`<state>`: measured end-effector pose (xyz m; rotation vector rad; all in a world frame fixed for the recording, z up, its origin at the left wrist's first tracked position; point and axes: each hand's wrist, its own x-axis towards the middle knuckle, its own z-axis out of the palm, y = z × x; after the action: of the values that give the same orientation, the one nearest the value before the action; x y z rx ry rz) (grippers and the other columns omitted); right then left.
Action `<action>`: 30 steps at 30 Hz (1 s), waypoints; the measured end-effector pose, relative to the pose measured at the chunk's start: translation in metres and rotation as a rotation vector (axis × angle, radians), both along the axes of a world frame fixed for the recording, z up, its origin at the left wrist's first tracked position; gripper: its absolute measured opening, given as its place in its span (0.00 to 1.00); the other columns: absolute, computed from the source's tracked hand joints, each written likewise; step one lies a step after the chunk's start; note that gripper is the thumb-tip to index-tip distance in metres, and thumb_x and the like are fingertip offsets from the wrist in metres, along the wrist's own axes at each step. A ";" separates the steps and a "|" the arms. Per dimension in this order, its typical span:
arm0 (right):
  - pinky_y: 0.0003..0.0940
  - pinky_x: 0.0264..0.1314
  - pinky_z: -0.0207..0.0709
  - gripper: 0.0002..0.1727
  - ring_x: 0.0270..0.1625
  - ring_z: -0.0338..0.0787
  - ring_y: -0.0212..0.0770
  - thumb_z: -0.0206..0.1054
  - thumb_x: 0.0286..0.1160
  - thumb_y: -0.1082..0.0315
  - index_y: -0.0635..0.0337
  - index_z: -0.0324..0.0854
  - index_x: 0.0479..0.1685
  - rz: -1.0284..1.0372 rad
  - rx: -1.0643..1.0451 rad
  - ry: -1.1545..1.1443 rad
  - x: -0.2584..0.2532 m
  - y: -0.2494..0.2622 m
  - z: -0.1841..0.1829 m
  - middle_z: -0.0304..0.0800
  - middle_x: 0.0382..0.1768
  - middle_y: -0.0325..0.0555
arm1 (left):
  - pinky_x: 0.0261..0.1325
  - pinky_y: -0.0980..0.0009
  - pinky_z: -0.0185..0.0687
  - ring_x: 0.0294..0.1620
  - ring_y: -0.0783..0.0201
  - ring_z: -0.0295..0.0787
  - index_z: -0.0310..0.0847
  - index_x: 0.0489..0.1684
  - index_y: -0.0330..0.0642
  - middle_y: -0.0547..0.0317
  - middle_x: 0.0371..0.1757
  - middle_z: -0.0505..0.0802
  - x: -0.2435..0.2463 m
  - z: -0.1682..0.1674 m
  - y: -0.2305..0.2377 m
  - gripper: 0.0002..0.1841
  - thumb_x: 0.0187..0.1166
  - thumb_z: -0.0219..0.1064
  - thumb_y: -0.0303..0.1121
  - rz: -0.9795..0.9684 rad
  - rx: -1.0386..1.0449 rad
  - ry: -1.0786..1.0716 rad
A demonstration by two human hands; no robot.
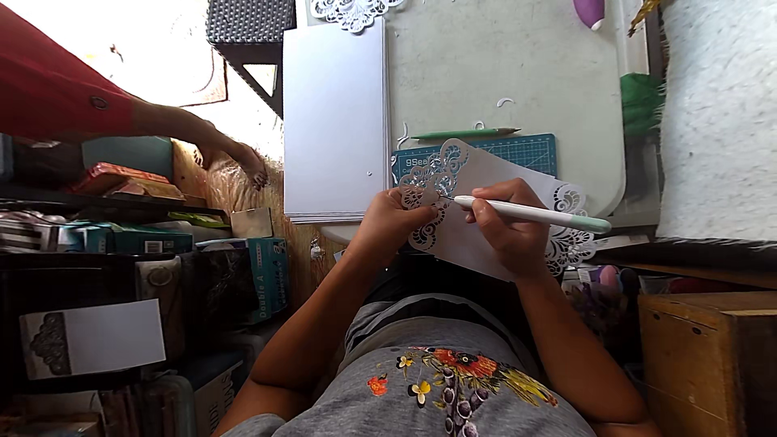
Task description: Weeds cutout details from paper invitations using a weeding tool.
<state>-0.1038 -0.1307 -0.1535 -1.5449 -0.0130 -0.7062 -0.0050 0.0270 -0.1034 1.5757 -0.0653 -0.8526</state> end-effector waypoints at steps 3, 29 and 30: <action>0.24 0.44 0.89 0.07 0.40 0.92 0.26 0.64 0.72 0.79 0.65 0.82 0.45 0.001 0.017 0.009 -0.001 0.000 0.001 0.92 0.42 0.39 | 0.43 0.74 0.92 0.35 0.72 0.93 0.84 0.42 0.35 0.60 0.34 0.95 0.000 -0.001 0.000 0.07 0.74 0.67 0.14 0.004 -0.012 0.003; 0.22 0.43 0.88 0.06 0.39 0.92 0.26 0.65 0.72 0.79 0.69 0.82 0.45 0.016 -0.030 0.022 -0.003 0.002 0.004 0.91 0.42 0.42 | 0.43 0.74 0.92 0.35 0.72 0.93 0.84 0.43 0.35 0.59 0.34 0.95 -0.001 0.000 0.000 0.08 0.74 0.68 0.14 0.011 0.011 0.000; 0.21 0.42 0.88 0.06 0.39 0.91 0.26 0.65 0.72 0.79 0.70 0.82 0.45 0.016 -0.032 0.022 -0.003 0.002 0.004 0.91 0.42 0.42 | 0.43 0.74 0.92 0.34 0.71 0.93 0.84 0.43 0.35 0.59 0.35 0.95 -0.001 0.000 0.000 0.07 0.74 0.68 0.15 0.010 0.010 -0.003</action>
<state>-0.1065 -0.1286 -0.1497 -1.5818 -0.0201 -0.6796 -0.0057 0.0268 -0.1038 1.5857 -0.0548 -0.8439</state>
